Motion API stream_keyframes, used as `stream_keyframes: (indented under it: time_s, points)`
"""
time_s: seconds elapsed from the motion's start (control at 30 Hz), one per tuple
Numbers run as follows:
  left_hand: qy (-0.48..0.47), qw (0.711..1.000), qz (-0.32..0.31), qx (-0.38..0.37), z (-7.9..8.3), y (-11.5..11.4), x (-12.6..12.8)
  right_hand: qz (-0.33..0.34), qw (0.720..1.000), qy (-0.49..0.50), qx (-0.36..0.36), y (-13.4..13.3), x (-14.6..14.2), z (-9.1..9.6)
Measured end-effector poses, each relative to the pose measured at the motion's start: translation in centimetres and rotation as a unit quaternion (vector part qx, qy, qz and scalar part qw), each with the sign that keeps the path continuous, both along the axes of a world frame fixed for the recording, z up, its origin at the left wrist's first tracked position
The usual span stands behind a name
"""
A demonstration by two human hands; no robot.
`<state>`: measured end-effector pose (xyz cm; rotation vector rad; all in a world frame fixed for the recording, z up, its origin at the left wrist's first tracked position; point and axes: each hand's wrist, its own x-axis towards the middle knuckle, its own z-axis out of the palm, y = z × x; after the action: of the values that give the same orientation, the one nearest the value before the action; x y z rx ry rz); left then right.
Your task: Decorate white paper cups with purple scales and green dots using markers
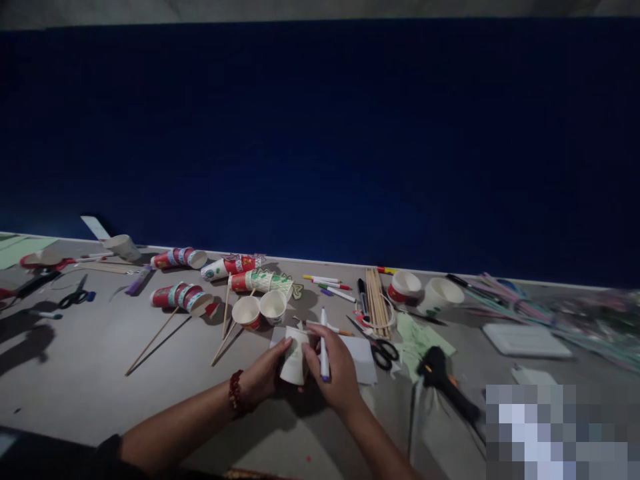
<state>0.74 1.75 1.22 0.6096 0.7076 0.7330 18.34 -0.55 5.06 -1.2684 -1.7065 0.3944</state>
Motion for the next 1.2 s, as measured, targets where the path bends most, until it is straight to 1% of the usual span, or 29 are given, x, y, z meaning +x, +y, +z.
stream_keyframes:
  time_s: [0.03, 0.1, 0.2, 0.27, 0.4, 0.57, 0.67, 0.77, 0.87, 0.97, 1.1, 1.2]
  points:
    - [-0.019, 0.999, -0.009, -0.028, -0.4, -0.1, 0.1, -0.002, 1.0, 0.01, -0.021, 0.4, -0.2, -0.2]
    - [-0.041, 0.998, -0.004, -0.054, -1.1, -0.2, -0.1, 0.005, 0.998, 0.027, -0.052, 0.9, -0.5, -0.6]
    - [-0.065, 0.996, 0.019, -0.052, -2.0, -0.2, -0.4, 0.013, 0.997, 0.031, -0.071, 1.1, -0.5, -1.4]
    - [-0.086, 0.995, 0.015, -0.049, -2.4, -0.3, -0.5, 0.013, 0.997, 0.027, -0.076, 1.1, -0.4, -1.8]
    - [-0.092, 0.994, 0.007, -0.063, -2.8, -0.5, -0.4, 0.004, 0.997, 0.032, -0.066, 0.9, -0.3, -3.0]
    - [-0.084, 0.993, 0.036, -0.071, -3.1, -0.8, -0.5, 0.015, 0.998, 0.043, -0.032, 0.8, -0.4, -4.3]
    - [-0.098, 0.991, 0.049, -0.075, -3.1, -0.9, -0.5, 0.015, 0.998, 0.046, -0.038, 0.9, -0.4, -4.6]
    - [-0.088, 0.993, 0.058, -0.062, -3.0, -0.9, -0.5, 0.008, 0.997, 0.055, -0.045, 1.0, -0.4, -4.7]
    - [-0.064, 0.994, 0.075, -0.044, -2.7, -0.9, -0.4, 0.016, 0.997, 0.058, -0.046, 0.9, -0.3, -4.6]
    - [-0.053, 0.995, 0.075, -0.032, -2.5, -0.9, -0.2, 0.018, 0.997, 0.065, -0.041, 0.8, -0.1, -4.3]
    - [-0.026, 0.997, 0.066, -0.02, -2.2, -1.0, -0.1, 0.01, 0.995, 0.097, 0.002, 0.6, 0.5, -3.9]
    - [-0.014, 0.998, 0.067, -0.01, -2.0, -1.1, 0.1, 0.025, 0.993, 0.11, 0.042, 0.3, 0.7, -3.3]
